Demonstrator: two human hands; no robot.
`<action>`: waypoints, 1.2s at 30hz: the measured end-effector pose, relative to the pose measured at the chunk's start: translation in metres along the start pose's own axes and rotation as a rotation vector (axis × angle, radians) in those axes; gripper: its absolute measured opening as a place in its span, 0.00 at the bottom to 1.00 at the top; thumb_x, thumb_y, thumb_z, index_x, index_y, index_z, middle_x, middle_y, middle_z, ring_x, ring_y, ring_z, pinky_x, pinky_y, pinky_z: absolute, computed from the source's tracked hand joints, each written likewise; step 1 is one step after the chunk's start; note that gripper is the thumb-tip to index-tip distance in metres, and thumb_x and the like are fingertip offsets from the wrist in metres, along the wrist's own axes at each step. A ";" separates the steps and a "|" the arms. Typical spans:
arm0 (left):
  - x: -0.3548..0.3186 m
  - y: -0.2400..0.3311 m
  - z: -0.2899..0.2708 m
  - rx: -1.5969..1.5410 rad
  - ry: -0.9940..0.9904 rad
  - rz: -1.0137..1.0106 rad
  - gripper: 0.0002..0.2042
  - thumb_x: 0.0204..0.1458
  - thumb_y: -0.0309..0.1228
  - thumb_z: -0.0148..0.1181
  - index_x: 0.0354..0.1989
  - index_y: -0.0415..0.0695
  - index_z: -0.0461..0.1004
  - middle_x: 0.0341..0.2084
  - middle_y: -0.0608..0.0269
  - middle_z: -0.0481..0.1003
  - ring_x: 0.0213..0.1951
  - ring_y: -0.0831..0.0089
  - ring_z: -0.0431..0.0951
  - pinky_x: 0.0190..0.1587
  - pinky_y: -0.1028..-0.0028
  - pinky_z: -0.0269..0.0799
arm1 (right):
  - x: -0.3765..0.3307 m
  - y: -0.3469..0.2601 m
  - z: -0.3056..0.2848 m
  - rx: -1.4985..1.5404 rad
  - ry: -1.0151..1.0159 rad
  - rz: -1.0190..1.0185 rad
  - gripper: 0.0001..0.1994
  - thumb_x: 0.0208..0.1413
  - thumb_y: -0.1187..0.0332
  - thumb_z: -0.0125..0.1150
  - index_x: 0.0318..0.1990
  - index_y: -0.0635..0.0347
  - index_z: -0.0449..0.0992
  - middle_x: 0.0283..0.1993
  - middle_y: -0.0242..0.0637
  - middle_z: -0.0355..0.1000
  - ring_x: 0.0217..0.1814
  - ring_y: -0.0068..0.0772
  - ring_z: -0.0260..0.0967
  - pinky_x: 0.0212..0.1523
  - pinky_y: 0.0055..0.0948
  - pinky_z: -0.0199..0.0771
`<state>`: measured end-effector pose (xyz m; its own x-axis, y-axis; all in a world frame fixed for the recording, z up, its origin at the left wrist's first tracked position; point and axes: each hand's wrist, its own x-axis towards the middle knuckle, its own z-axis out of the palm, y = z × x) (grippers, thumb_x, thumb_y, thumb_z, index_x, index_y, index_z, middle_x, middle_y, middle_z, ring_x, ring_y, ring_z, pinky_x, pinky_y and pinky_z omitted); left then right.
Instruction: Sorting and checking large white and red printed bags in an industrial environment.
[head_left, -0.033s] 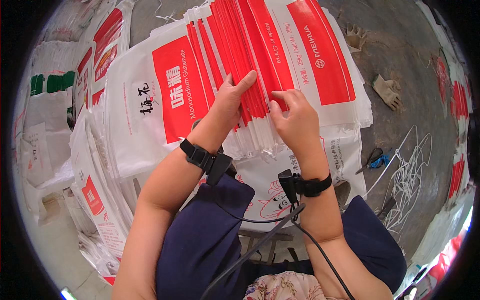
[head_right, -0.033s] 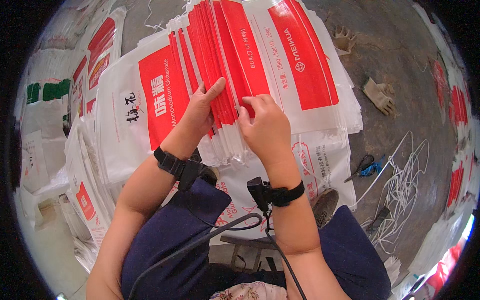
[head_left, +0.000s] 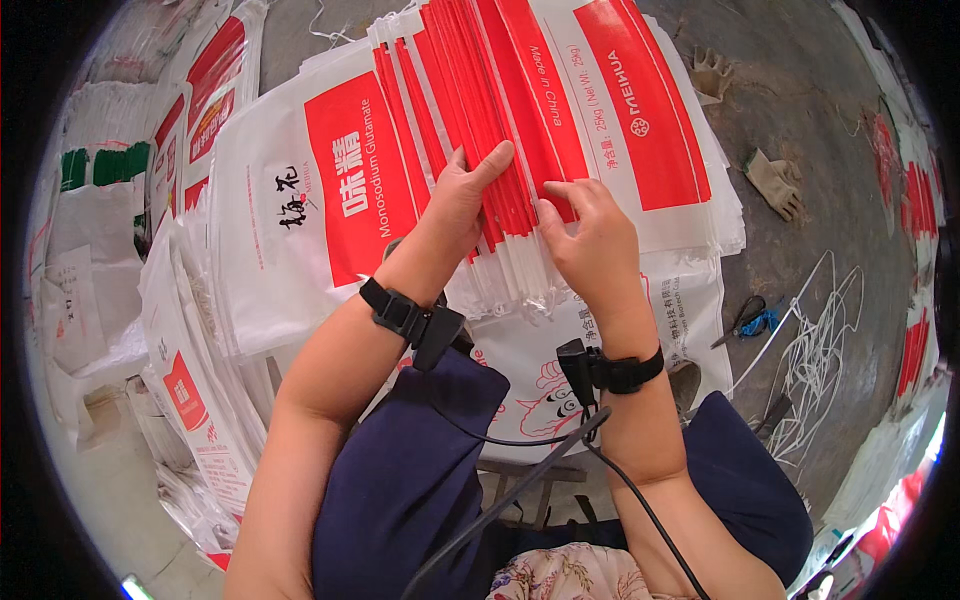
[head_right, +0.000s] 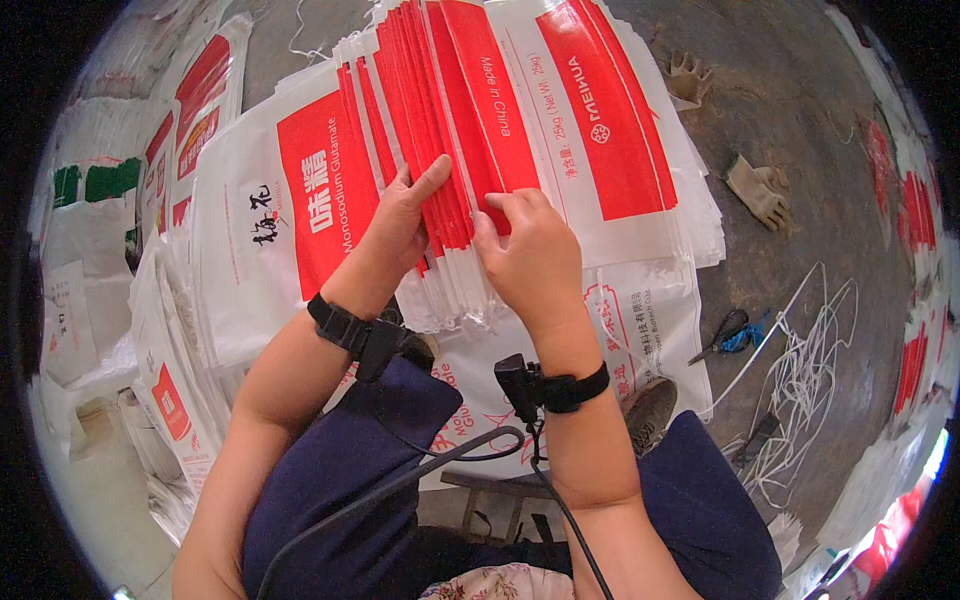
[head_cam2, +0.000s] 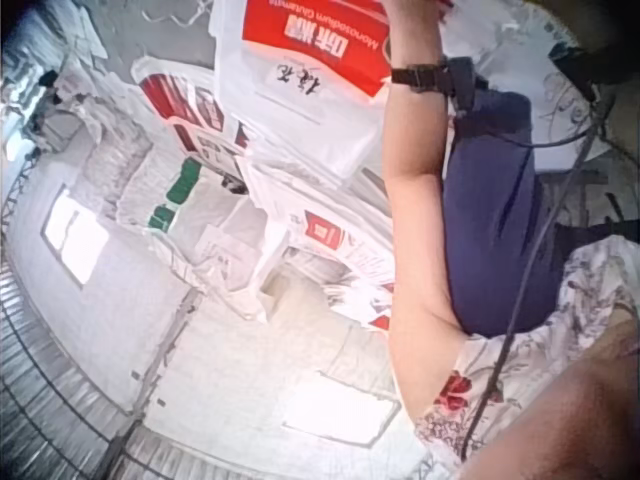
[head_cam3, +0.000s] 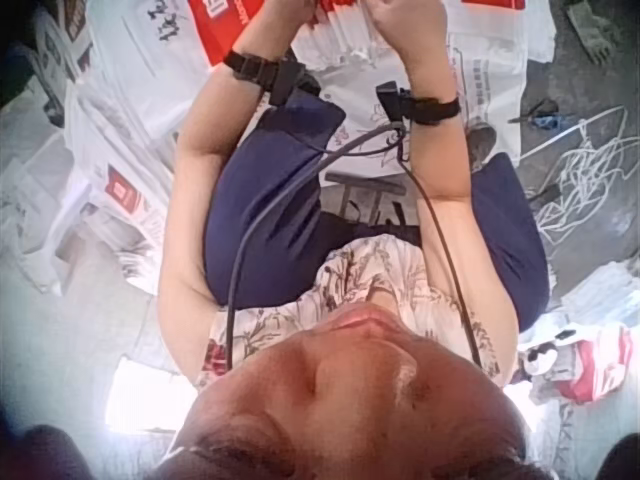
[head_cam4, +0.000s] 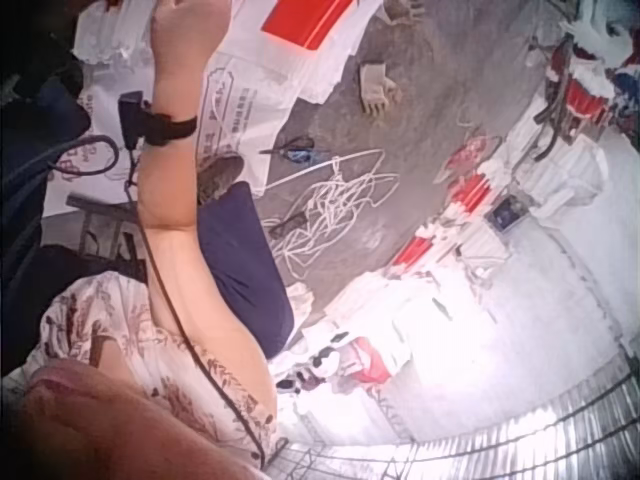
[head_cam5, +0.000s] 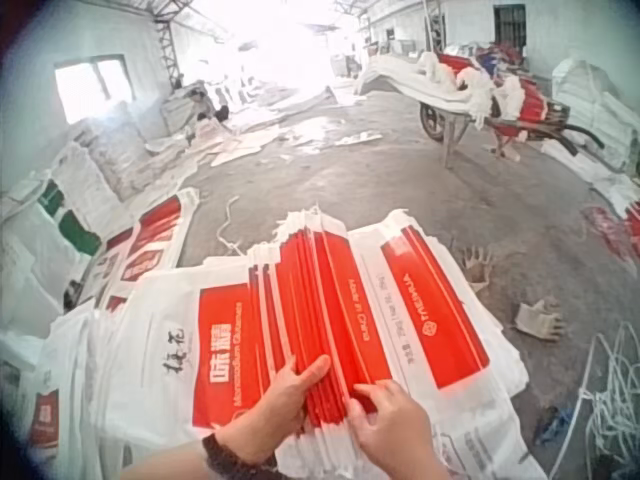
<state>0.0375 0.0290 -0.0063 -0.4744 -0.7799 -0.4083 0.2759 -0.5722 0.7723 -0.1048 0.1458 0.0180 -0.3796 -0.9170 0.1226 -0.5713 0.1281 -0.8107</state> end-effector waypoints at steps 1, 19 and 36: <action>0.000 0.001 0.001 0.007 0.006 0.002 0.29 0.59 0.36 0.69 0.63 0.40 0.61 0.54 0.53 0.75 0.51 0.65 0.81 0.50 0.62 0.84 | 0.000 -0.001 -0.001 -0.042 0.023 -0.052 0.16 0.56 0.59 0.68 0.44 0.62 0.82 0.44 0.44 0.78 0.45 0.48 0.78 0.46 0.40 0.78; 0.007 0.000 -0.002 0.018 -0.001 0.019 0.30 0.58 0.38 0.70 0.62 0.40 0.62 0.51 0.54 0.75 0.50 0.65 0.81 0.50 0.63 0.84 | 0.005 0.001 0.005 -0.122 0.037 -0.125 0.17 0.58 0.73 0.59 0.55 0.56 0.78 0.43 0.45 0.75 0.45 0.51 0.75 0.48 0.43 0.77; 0.006 -0.002 0.000 0.023 0.013 -0.005 0.29 0.58 0.40 0.70 0.61 0.41 0.63 0.51 0.55 0.76 0.49 0.66 0.81 0.49 0.65 0.84 | 0.005 -0.002 0.001 -0.082 0.002 -0.055 0.13 0.57 0.64 0.65 0.46 0.59 0.83 0.42 0.43 0.76 0.43 0.48 0.77 0.45 0.42 0.77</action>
<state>0.0344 0.0254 -0.0100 -0.4649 -0.7801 -0.4186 0.2541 -0.5705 0.7810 -0.1047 0.1405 0.0200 -0.3478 -0.9226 0.1666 -0.6486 0.1085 -0.7533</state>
